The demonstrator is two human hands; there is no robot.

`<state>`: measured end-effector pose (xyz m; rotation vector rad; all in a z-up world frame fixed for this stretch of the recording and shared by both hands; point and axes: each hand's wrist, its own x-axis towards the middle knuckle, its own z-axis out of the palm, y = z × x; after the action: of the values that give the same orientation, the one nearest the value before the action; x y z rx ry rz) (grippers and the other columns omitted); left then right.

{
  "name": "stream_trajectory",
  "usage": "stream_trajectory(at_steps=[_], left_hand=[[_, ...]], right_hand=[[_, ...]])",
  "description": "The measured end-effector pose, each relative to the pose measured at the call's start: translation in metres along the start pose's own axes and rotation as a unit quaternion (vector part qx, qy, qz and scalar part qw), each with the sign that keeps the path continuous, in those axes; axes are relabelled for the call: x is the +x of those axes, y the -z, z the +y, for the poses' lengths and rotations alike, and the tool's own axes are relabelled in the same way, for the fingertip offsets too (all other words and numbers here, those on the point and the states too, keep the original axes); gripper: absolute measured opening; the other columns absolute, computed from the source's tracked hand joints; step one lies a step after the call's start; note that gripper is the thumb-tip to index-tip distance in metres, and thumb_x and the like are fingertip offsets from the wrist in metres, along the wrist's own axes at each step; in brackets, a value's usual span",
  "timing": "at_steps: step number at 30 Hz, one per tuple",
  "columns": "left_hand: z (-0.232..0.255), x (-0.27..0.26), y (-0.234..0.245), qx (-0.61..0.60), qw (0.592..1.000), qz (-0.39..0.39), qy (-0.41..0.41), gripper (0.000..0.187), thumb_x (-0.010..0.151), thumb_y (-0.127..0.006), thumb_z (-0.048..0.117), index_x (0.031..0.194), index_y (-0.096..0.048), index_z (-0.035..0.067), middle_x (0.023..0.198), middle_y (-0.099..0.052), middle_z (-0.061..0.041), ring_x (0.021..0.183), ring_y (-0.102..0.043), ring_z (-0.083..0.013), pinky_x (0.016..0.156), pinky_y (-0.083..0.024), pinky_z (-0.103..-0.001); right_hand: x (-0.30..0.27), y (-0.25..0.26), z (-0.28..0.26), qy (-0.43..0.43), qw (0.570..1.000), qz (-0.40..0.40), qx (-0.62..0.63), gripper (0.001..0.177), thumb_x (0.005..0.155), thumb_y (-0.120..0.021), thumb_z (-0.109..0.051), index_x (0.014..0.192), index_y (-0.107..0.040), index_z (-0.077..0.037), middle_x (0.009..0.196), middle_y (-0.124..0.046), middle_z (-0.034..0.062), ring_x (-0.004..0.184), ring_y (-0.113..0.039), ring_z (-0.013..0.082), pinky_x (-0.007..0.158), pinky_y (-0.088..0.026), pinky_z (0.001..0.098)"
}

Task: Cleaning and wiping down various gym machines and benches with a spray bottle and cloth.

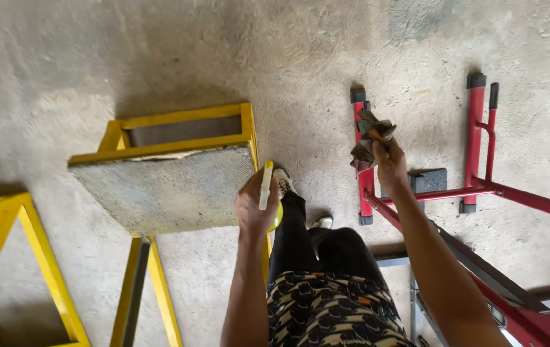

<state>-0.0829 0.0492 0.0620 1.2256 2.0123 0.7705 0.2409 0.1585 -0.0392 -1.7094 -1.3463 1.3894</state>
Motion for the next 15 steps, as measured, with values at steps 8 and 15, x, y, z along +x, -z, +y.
stream_trajectory(at_steps=[8, 15], left_hand=[[0.088, 0.07, 0.032, -0.014, 0.987, 0.031, -0.154, 0.029, 0.098, -0.064, 0.017, 0.121, -0.071, 0.002, 0.101, -0.075, -0.017, 0.084, -0.075, -0.0336, 0.07, -0.061, -0.042], [0.166, 0.133, 0.011, -0.014, 0.982, -0.052, -0.181, 0.023, 0.098, -0.066, 0.02, 0.115, -0.071, 0.006, 0.102, -0.075, -0.017, 0.089, -0.073, -0.0389, 0.074, -0.059, -0.044]], right_hand=[[0.031, 0.025, -0.091, 0.076, 0.994, 0.049, 0.062, 0.031, 0.109, -0.05, -0.027, 0.122, -0.059, -0.001, 0.106, -0.067, 0.0029, 0.094, -0.058, 0.0121, 0.085, -0.049, 0.0277], [0.087, 0.042, -0.118, 0.074, 0.982, 0.1, 0.145, 0.031, 0.109, -0.052, -0.025, 0.123, -0.061, 0.001, 0.106, -0.067, 0.0051, 0.095, -0.056, 0.0142, 0.088, -0.048, 0.0295]])
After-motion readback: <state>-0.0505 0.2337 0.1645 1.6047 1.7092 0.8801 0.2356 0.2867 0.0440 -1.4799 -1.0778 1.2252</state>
